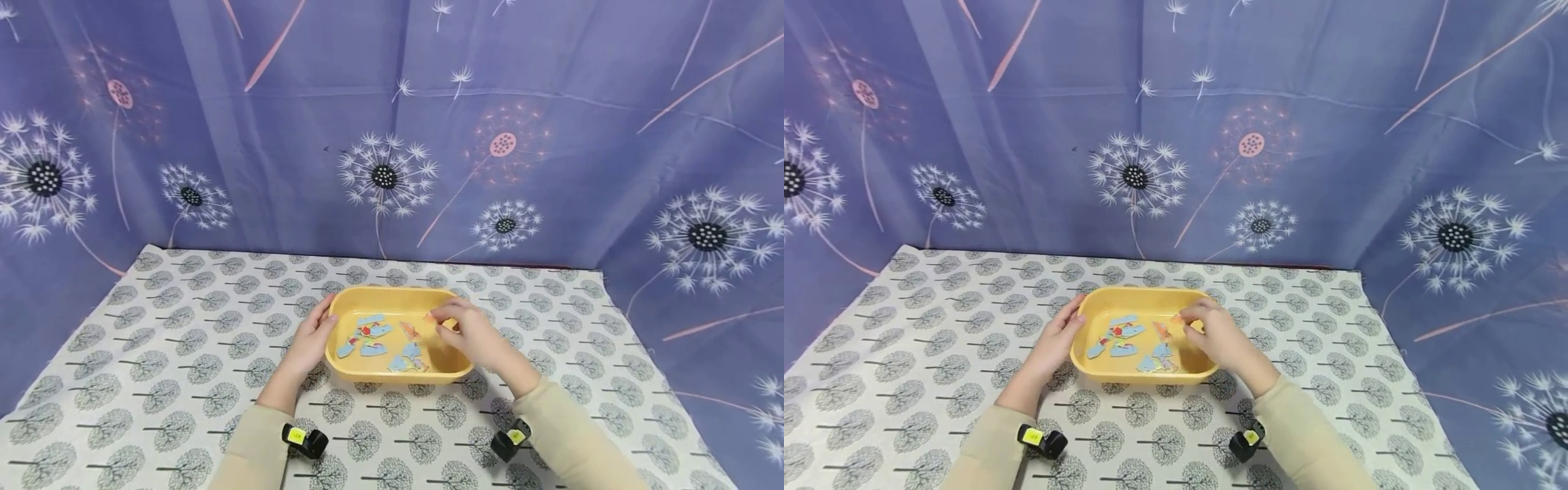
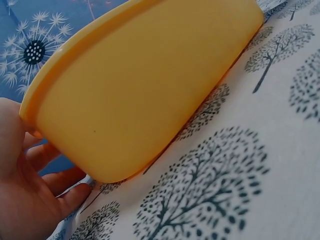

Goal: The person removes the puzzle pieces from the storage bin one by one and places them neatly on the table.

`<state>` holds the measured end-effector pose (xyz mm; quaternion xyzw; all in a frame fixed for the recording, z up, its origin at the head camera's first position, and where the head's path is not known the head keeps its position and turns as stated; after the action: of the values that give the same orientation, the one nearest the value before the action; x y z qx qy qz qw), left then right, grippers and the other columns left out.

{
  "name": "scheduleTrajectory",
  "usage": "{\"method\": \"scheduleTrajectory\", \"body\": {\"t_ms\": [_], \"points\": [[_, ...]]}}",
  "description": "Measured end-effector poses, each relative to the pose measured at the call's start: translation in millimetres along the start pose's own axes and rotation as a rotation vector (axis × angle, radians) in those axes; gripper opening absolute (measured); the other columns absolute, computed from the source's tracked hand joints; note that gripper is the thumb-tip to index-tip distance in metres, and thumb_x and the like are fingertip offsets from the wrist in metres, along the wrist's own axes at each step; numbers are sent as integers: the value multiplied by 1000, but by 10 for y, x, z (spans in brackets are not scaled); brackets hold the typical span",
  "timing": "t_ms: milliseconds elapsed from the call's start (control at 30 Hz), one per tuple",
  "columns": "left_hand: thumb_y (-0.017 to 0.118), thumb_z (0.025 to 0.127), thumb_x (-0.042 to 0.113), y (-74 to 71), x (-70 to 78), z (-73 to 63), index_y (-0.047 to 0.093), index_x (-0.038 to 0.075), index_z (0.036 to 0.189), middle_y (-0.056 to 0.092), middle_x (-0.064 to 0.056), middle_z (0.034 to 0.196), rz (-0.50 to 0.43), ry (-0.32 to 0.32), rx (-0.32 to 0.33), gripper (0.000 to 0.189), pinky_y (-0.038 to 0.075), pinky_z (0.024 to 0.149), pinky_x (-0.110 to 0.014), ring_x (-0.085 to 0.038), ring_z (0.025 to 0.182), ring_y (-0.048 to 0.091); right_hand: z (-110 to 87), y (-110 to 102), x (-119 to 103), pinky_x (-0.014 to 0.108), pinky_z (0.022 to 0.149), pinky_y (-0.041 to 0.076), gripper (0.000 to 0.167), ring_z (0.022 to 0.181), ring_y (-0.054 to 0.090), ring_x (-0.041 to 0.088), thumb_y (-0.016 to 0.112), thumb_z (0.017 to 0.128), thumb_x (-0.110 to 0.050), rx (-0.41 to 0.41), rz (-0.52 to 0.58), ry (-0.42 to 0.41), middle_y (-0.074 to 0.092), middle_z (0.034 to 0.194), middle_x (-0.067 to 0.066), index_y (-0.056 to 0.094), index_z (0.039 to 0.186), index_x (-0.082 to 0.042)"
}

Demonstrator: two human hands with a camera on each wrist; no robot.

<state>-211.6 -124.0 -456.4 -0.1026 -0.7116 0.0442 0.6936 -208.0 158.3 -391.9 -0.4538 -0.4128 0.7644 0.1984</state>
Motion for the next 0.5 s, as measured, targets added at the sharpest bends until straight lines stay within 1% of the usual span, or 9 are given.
{"method": "scheduleTrajectory", "body": {"t_ms": [167, 233, 400, 500], "points": [[39, 102, 23, -21, 20, -1, 25, 14, 150, 30, -6, 154, 9, -5, 6, 51, 32, 114, -36, -25, 139, 36, -40, -136, 113, 30, 72, 59, 25, 86, 63, 20, 67, 83, -4, 84, -14, -5, 66, 101, 9, 67, 107, -2], [38, 102, 24, -23, 25, 0, 25, 14, 150, 30, -5, 154, 11, -10, 16, 51, 31, 114, -36, -24, 139, 35, -59, -188, 156, 32, 73, 59, 24, 87, 63, 20, 67, 83, -5, 105, -36, -9, 66, 102, 8, 67, 107, -3], [37, 102, 22, -29, 5, 8, 25, 14, 150, 29, -5, 155, -2, -30, 46, 50, 30, 115, -36, -24, 140, 34, -121, -270, 300, 40, 79, 59, 25, 93, 63, 23, 66, 85, -7, 131, -56, 15, 66, 106, 10, 66, 109, -3], [34, 102, 23, -40, -11, 13, 24, 17, 151, 28, -7, 155, 6, -46, 42, 50, 30, 115, -40, -27, 139, 35, -160, -288, 399, 40, 79, 59, 27, 93, 63, 25, 66, 85, -7, 148, -56, 42, 66, 105, 11, 65, 111, -2]]}}
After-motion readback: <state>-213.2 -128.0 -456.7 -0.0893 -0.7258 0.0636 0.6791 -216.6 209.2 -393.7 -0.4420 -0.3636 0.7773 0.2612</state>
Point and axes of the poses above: each hand's wrist, its own z-axis towards the middle knuckle, its own y-axis out of the palm, x = y × z, the point moved 3 cm from there along z, towards the middle knuckle
